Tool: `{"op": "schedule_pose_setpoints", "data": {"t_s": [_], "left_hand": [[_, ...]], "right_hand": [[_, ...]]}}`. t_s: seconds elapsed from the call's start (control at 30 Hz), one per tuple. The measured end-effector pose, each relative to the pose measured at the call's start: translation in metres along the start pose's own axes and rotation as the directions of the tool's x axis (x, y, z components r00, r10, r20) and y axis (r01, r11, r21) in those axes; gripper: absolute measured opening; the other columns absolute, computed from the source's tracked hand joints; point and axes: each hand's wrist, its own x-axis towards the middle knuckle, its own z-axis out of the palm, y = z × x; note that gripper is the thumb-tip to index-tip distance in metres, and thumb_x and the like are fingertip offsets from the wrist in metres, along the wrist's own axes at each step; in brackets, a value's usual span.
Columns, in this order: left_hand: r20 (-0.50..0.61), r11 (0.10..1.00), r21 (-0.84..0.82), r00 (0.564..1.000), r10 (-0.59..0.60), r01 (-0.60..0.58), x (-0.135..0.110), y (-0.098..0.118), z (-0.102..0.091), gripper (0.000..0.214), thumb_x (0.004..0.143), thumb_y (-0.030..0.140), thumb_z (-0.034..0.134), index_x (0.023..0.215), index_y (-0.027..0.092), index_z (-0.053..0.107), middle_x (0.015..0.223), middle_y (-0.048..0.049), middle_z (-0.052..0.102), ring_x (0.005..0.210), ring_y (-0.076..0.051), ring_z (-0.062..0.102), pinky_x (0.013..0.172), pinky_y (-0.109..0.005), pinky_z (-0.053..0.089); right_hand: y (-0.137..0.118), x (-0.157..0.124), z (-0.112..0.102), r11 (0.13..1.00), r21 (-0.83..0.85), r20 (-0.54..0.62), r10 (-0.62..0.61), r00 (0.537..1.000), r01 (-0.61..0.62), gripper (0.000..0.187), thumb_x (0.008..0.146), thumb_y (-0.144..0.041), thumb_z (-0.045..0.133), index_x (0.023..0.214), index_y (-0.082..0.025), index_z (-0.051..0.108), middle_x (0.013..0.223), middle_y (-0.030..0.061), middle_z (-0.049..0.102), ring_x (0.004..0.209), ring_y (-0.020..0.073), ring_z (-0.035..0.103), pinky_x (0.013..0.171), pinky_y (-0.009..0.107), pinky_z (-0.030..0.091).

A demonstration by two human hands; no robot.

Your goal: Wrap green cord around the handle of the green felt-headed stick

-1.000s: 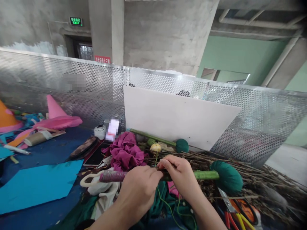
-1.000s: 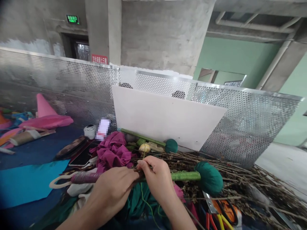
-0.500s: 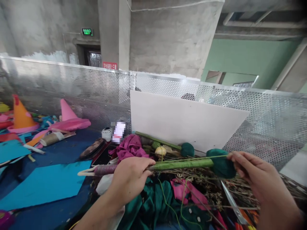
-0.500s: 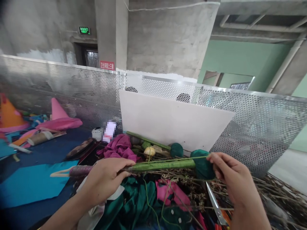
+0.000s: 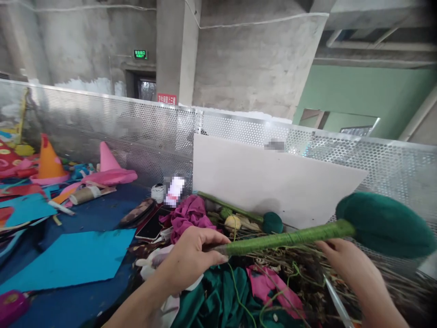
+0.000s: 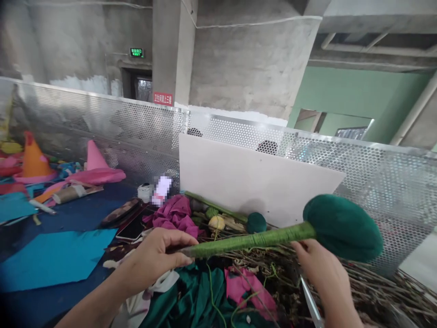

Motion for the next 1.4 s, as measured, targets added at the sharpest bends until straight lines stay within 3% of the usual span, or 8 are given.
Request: {"op": "schedule_pose_setpoints", "data": {"t_s": [0.13, 0.4, 0.53, 0.63, 0.83, 0.97, 1.2, 1.4], "left_hand": [[-0.071, 0.992, -0.127, 0.997, -0.024, 0.015, -0.002, 0.004, 0.008, 0.022, 0.069, 0.019, 0.066, 0.088, 0.014, 0.076, 0.077, 0.0004, 0.071, 0.076, -0.016, 0.060, 0.071, -0.023, 0.044], [-0.092, 0.928, -0.366, 0.995, 0.041, -0.072, 0.007, -0.009, 0.013, 0.031, 0.067, 0.014, 0.063, 0.095, 0.012, 0.075, 0.077, -0.0015, 0.071, 0.075, -0.017, 0.061, 0.071, -0.024, 0.047], [-0.134, 0.923, -0.383, 0.991, -0.018, -0.035, 0.010, -0.013, 0.013, 0.030, 0.066, 0.014, 0.065, 0.094, 0.009, 0.074, 0.068, 0.0000, 0.067, 0.060, -0.012, 0.054, 0.057, -0.022, 0.041], [-0.135, 0.914, -0.405, 0.990, -0.038, -0.020, 0.012, -0.015, 0.016, 0.028, 0.065, 0.015, 0.065, 0.090, 0.009, 0.074, 0.064, 0.0009, 0.065, 0.054, -0.010, 0.050, 0.053, -0.021, 0.038], [-0.106, 0.914, -0.406, 0.994, -0.040, -0.007, 0.014, -0.016, 0.023, 0.027, 0.061, 0.013, 0.067, 0.087, 0.009, 0.074, 0.076, -0.0032, 0.072, 0.073, -0.017, 0.062, 0.068, -0.025, 0.046], [-0.112, 0.916, -0.400, 0.991, -0.075, 0.024, 0.015, -0.017, 0.026, 0.042, 0.061, 0.013, 0.068, 0.103, 0.007, 0.069, 0.085, -0.0064, 0.073, 0.081, -0.020, 0.064, 0.071, -0.027, 0.048], [-0.133, 0.917, -0.397, 0.988, -0.076, 0.017, 0.011, -0.014, 0.028, 0.041, 0.061, 0.012, 0.069, 0.102, 0.009, 0.067, 0.092, -0.0088, 0.073, 0.088, -0.022, 0.066, 0.074, -0.027, 0.050], [-0.168, 0.963, -0.270, 0.985, -0.035, -0.012, 0.013, -0.015, 0.030, 0.030, 0.061, 0.013, 0.067, 0.090, 0.009, 0.071, 0.086, -0.0072, 0.074, 0.083, -0.021, 0.066, 0.073, -0.027, 0.049]], "right_hand": [[-0.053, -0.030, 0.019, 0.966, 0.169, 0.425, -0.249, 0.870, 0.194, 0.025, 0.080, -0.043, 0.057, 0.082, -0.023, 0.072, 0.092, 0.0098, 0.072, 0.087, 0.0303, 0.066, 0.081, 0.042, 0.050], [-0.134, -0.115, 0.063, 0.709, 0.699, 0.580, -0.489, 0.652, -0.091, 0.025, 0.084, -0.042, 0.060, 0.092, -0.019, 0.068, 0.083, 0.0055, 0.069, 0.082, 0.0218, 0.064, 0.077, 0.031, 0.052], [-0.131, -0.114, 0.052, 0.764, 0.626, 0.433, -0.508, 0.745, 0.157, 0.033, 0.093, -0.033, 0.051, 0.064, -0.018, 0.059, 0.062, 0.0006, 0.052, 0.060, 0.0141, 0.051, 0.055, 0.023, 0.042], [-0.133, -0.114, 0.046, 0.595, 0.762, 0.201, -0.591, 0.781, 0.254, 0.027, 0.095, -0.026, 0.048, 0.073, -0.020, 0.062, 0.089, 0.0066, 0.059, 0.087, 0.0192, 0.056, 0.072, 0.027, 0.047], [-0.141, -0.136, 0.066, 0.192, 0.980, 0.145, -0.526, 0.838, -0.049, 0.035, 0.100, -0.031, 0.036, 0.070, -0.021, 0.052, 0.064, 0.0004, 0.050, 0.064, 0.0163, 0.052, 0.061, 0.029, 0.045], [-0.132, -0.150, 0.076, 0.313, 0.947, 0.066, -0.408, 0.910, 0.071, 0.036, 0.099, -0.024, 0.040, 0.064, -0.020, 0.042, 0.059, -0.0027, 0.037, 0.055, 0.0123, 0.038, 0.051, 0.024, 0.031], [-0.130, -0.157, 0.063, 0.592, 0.708, -0.025, -0.524, 0.852, 0.385, 0.035, 0.101, -0.026, 0.036, 0.067, -0.021, 0.044, 0.060, -0.0021, 0.040, 0.054, 0.0124, 0.040, 0.051, 0.027, 0.029], [-0.143, -0.155, 0.059, 0.590, 0.627, -0.074, -0.605, 0.793, 0.509, 0.036, 0.100, -0.030, 0.037, 0.066, -0.021, 0.045, 0.057, -0.0014, 0.042, 0.049, 0.0126, 0.041, 0.046, 0.026, 0.031]]}}
